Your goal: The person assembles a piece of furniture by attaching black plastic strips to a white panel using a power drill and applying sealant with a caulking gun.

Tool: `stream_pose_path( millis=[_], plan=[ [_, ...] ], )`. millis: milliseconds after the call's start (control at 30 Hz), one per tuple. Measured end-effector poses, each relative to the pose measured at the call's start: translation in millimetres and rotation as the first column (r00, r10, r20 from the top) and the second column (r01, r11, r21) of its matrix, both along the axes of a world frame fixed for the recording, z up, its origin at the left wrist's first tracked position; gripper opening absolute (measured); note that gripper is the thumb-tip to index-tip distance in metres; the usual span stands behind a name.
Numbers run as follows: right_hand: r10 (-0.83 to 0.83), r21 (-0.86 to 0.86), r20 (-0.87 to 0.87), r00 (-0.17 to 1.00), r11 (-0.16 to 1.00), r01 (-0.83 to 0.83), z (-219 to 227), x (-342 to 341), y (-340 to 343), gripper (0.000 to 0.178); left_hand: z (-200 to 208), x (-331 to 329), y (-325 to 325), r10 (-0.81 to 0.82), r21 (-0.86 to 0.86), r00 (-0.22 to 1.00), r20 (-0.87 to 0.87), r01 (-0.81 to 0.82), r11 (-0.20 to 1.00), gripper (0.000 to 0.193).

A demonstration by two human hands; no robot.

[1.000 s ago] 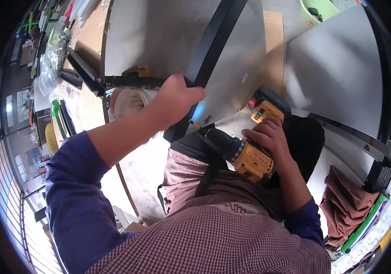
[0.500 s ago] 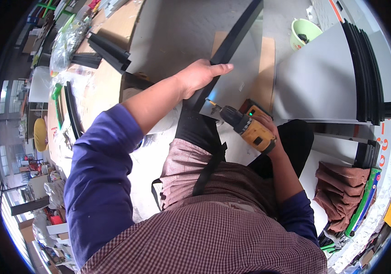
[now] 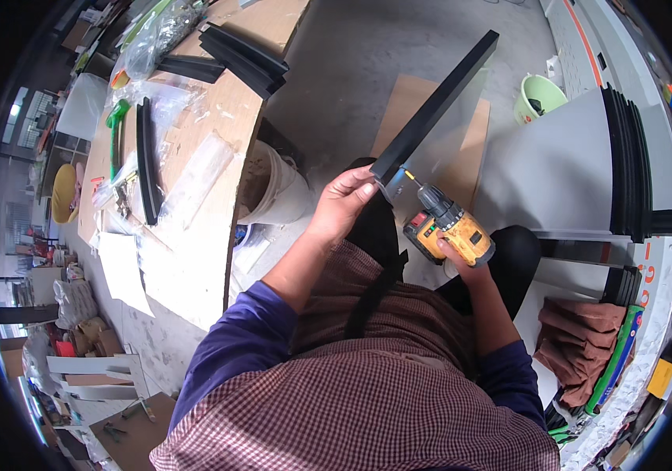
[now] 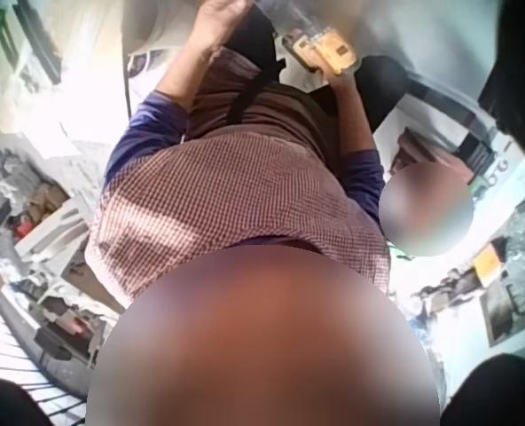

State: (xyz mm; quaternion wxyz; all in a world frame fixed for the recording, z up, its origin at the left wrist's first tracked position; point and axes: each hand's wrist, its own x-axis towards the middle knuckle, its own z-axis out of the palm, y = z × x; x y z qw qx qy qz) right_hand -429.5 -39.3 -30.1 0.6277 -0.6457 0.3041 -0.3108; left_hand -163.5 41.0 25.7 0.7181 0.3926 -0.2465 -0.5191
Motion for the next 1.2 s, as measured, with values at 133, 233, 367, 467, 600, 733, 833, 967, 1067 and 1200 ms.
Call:
stream_pose_path(
  millis=[133, 233, 367, 467, 600, 733, 833, 967, 1067, 1200],
  plan=[
    [-0.01, -0.015, -0.051, 0.999, 1.0, 0.009, -0.9, -0.7, -2.3, 0.033, -7.6, 2.5, -10.9, 0.047, -0.022, 0.973, 0.228, -0.043, 0.999, 0.025],
    [-0.008, -0.012, -0.054, 0.998, 1.0, 0.007, -3.2, -2.3, -3.0, 0.034, -0.4, 8.8, -18.7, 0.113, -0.033, 0.898, 0.426, -0.11, 0.993, 0.015],
    [0.022, 0.039, -0.055, 0.998, 0.999, -0.02, -7.0, -2.2, -3.9, 0.035, 13.6, 17.1, -16.5, 0.14, -0.072, 0.551, 0.823, -0.144, 0.987, 0.012],
    [0.037, 0.107, -0.052, 0.998, 0.994, -0.031, -8.7, 0.1, -5.1, 0.036, 17.3, 12.0, -17.0, 0.154, -0.073, 0.402, 0.902, -0.21, 0.975, 0.011],
    [-0.029, 0.155, -0.026, 0.999, 0.987, 0.033, -8.5, 1.5, -2.6, 0.023, 17.0, 1.6, -29.8, 0.208, -0.073, 0.439, 0.874, -0.304, 0.95, 0.01],
    [-0.054, 0.16, -0.044, 0.998, 0.985, 0.061, -8.0, -1.2, -1.4, 0.025, 21.2, 3.1, -54.7, 0.333, -0.175, 0.396, 0.856, -0.385, 0.906, 0.01],
    [-0.031, 0.194, -0.028, 0.999, 0.98, 0.036, -7.1, -3.7, -5.5, 0.029, 29.6, 12.3, -72.0, 0.341, -0.172, 0.401, 0.85, -0.4, 0.9, 0.014],
    [-0.042, 0.28, 0.032, 0.999, 0.959, 0.031, -4.6, -7.8, -8.7, 0.025, 37.4, 19.0, -91.4, 0.276, -0.091, 0.564, 0.778, -0.334, 0.938, 0.017],
    [-0.108, 0.361, 0.036, 0.993, 0.928, 0.088, -6.8, -11.2, -7.4, 0.023, 37.1, 17.9, -103.0, 0.293, -0.117, 0.616, 0.731, -0.31, 0.944, 0.018],
    [-0.097, 0.298, 0.065, 0.993, 0.952, 0.074, -13.6, -17.8, -9.3, 0.041, 32.1, 12.5, -104.5, 0.308, -0.173, 0.561, 0.768, -0.281, 0.944, 0.031]
  ],
)
